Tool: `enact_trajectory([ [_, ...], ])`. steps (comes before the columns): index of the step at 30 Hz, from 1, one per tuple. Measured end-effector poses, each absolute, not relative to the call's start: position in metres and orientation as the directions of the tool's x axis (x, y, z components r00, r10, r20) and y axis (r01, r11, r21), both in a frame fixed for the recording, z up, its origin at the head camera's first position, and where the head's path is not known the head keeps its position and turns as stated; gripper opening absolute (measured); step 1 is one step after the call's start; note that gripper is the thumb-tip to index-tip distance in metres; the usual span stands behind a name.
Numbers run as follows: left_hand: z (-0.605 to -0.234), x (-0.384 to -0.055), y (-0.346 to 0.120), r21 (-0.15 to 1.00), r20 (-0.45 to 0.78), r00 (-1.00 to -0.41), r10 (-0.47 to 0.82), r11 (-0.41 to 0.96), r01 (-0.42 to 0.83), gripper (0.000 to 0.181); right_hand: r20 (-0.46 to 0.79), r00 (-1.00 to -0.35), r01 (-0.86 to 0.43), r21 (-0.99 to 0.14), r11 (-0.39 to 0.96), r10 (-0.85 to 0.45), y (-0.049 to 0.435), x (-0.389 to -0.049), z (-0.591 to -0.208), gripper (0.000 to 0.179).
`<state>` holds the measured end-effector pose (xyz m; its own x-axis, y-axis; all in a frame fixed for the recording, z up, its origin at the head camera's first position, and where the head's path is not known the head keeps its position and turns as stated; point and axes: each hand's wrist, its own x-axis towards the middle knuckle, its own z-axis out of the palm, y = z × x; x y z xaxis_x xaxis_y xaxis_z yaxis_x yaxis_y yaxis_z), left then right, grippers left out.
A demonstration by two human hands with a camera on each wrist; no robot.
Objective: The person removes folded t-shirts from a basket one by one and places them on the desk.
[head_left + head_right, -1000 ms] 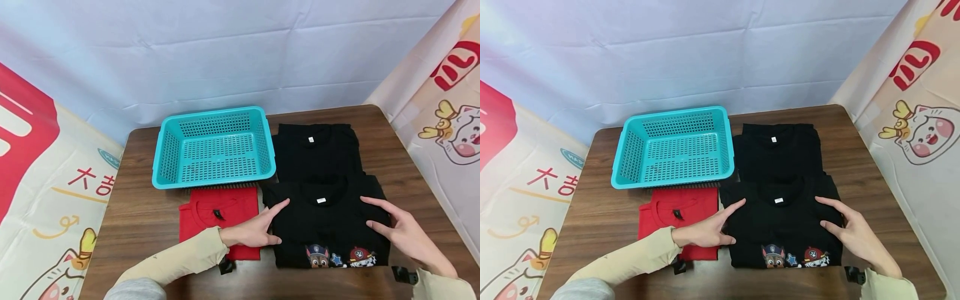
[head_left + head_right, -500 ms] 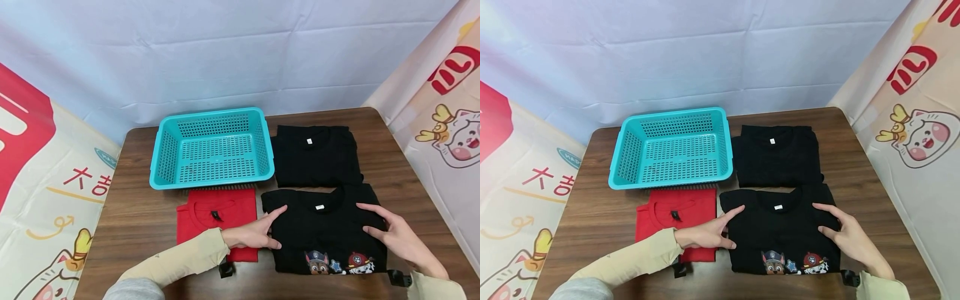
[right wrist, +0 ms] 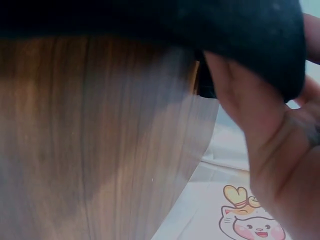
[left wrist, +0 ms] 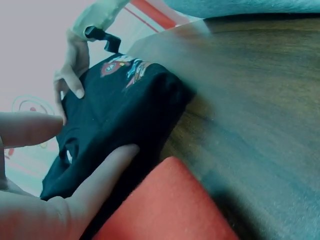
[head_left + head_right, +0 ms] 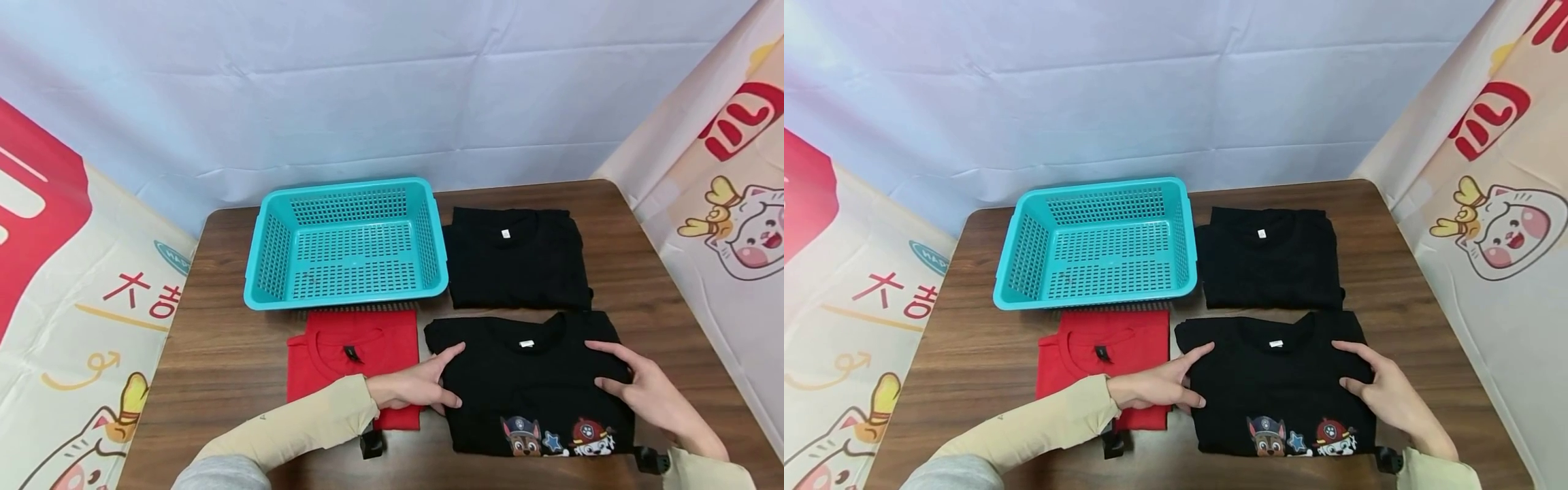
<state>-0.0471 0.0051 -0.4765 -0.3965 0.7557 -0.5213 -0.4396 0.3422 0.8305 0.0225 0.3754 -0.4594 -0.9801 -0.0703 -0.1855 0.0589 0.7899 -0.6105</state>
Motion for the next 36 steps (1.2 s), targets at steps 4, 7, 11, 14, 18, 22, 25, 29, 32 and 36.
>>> enact_trajectory([
  [4, -0.4762, -0.0459, 0.0054, 0.808, -0.549, -0.397, 0.736, 0.345, -0.477, 0.086, -0.265, -0.962, 0.105, -0.587, 0.803, -0.067, 0.3765, 0.0225, -0.4603, 0.059],
  [7, -0.4765, -0.0455, 0.0053, 0.799, -0.557, -0.396, 0.730, 0.342, -0.494, 0.084, -0.322, -0.944, 0.150, -0.595, 0.790, -0.063, 0.3770, 0.0221, -0.4601, 0.062],
  [11, -0.4785, -0.0458, 0.0058, 0.792, -0.560, -0.397, 0.727, 0.331, -0.513, 0.083, -0.360, -0.932, 0.188, -0.602, 0.776, -0.054, 0.3783, 0.0207, -0.4602, 0.064],
  [14, -0.4799, -0.0461, 0.0069, 0.789, -0.562, -0.401, 0.723, 0.322, -0.524, 0.082, -0.364, -0.930, 0.189, -0.588, 0.786, -0.048, 0.3800, 0.0203, -0.4603, 0.064],
  [18, -0.4802, -0.0468, 0.0092, 0.788, -0.565, -0.408, 0.718, 0.322, -0.525, 0.081, -0.386, -0.922, 0.210, -0.589, 0.780, -0.044, 0.3823, 0.0190, -0.4596, 0.064],
  [22, -0.4787, -0.0471, 0.0112, 0.789, -0.571, -0.413, 0.710, 0.336, -0.514, 0.079, -0.384, -0.923, 0.212, -0.582, 0.785, -0.035, 0.3835, 0.0177, -0.4589, 0.064],
  [25, -0.4782, -0.0467, 0.0120, 0.792, -0.572, -0.415, 0.707, 0.346, -0.504, 0.077, -0.380, -0.925, 0.213, -0.575, 0.790, -0.027, 0.3834, 0.0181, -0.4596, 0.063],
  [29, -0.4768, -0.0467, 0.0117, 0.793, -0.572, -0.415, 0.707, 0.348, -0.500, 0.076, -0.389, -0.921, 0.223, -0.568, 0.793, -0.019, 0.3832, 0.0176, -0.4612, 0.063],
  [32, -0.4757, -0.0470, 0.0108, 0.788, -0.576, -0.410, 0.707, 0.349, -0.507, 0.074, -0.396, -0.918, 0.222, -0.563, 0.796, -0.024, 0.3832, 0.0170, -0.4619, 0.063],
  [36, -0.4761, -0.0476, 0.0098, 0.779, -0.584, -0.398, 0.707, 0.351, -0.519, 0.071, -0.403, -0.915, 0.224, -0.566, 0.794, -0.028, 0.3828, 0.0164, -0.4630, 0.063],
])
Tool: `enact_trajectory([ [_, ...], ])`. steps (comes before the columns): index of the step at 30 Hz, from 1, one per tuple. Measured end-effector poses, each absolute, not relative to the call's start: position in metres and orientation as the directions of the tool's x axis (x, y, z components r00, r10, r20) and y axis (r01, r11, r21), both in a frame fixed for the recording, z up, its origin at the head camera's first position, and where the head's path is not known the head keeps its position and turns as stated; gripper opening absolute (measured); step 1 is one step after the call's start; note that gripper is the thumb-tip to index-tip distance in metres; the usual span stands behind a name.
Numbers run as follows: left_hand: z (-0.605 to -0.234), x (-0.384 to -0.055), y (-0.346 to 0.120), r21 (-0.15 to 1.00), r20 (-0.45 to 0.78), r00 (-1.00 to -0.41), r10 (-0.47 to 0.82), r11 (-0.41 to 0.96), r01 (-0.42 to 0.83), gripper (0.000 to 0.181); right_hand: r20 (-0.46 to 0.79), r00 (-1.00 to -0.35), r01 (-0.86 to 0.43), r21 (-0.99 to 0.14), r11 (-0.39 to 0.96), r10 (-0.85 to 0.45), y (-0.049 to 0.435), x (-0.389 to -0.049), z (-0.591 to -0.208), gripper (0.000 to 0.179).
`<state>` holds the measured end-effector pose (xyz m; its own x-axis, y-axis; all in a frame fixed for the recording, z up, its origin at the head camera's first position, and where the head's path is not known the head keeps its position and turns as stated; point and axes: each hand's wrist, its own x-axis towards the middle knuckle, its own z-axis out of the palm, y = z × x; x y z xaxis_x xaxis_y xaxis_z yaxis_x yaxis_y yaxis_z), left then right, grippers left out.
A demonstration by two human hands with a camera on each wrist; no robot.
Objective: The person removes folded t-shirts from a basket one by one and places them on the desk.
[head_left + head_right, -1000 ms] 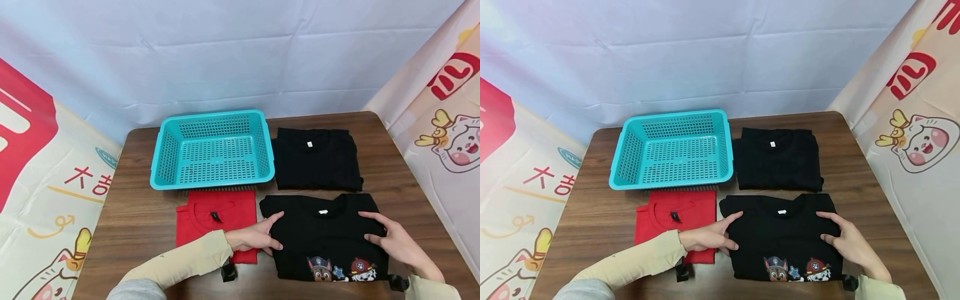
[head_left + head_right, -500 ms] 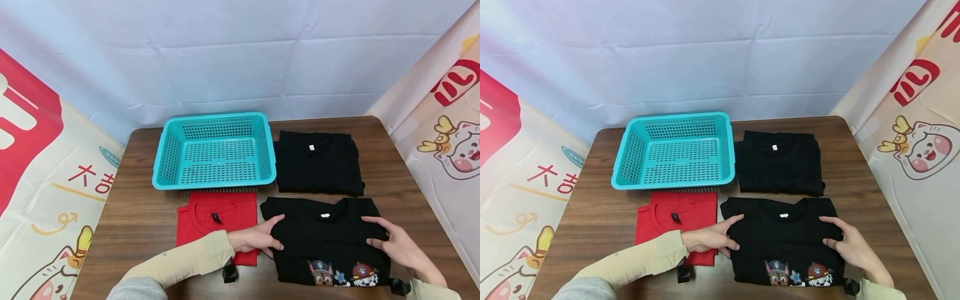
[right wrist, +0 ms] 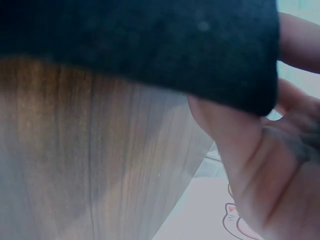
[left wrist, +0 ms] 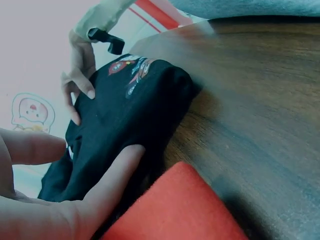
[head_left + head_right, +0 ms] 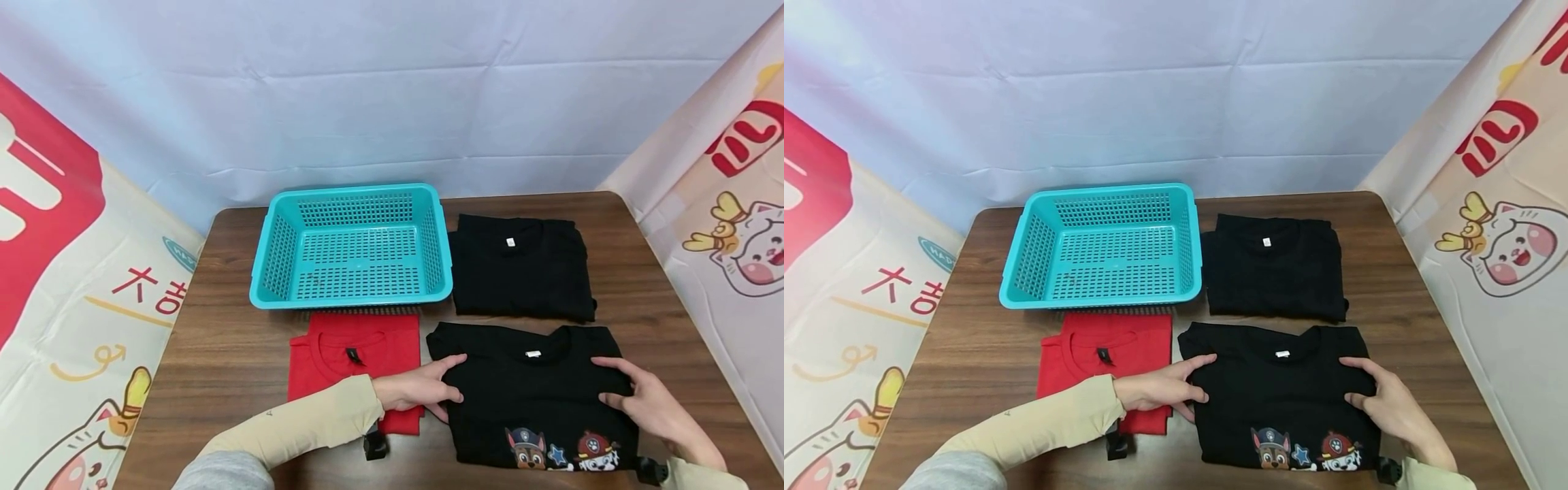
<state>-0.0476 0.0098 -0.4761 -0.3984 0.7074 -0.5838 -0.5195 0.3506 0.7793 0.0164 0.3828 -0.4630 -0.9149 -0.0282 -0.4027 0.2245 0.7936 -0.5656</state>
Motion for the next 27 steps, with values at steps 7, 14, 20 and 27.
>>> enact_trajectory([
  [7, -0.476, -0.046, 0.010, 0.801, -0.572, -0.419, 0.706, 0.370, -0.471, 0.069, -0.417, -0.908, 0.231, -0.576, 0.784, -0.039, 0.383, 0.013, -0.463, 0.061],
  [14, -0.466, -0.046, 0.001, 0.822, -0.562, -0.415, 0.716, 0.430, -0.373, 0.066, -0.400, -0.914, 0.168, -0.530, 0.831, -0.071, 0.385, 0.008, -0.462, 0.058],
  [20, -0.448, -0.051, -0.023, 0.854, -0.517, -0.379, 0.768, 0.491, -0.170, 0.044, -0.490, -0.867, 0.211, -0.530, 0.821, -0.094, 0.394, 0.002, -0.450, 0.054],
  [27, -0.422, -0.065, -0.059, 0.829, -0.402, -0.456, 0.794, 0.527, 0.187, 0.037, -0.377, -0.925, 0.123, -0.426, 0.896, -0.052, 0.406, -0.012, -0.422, 0.039],
])
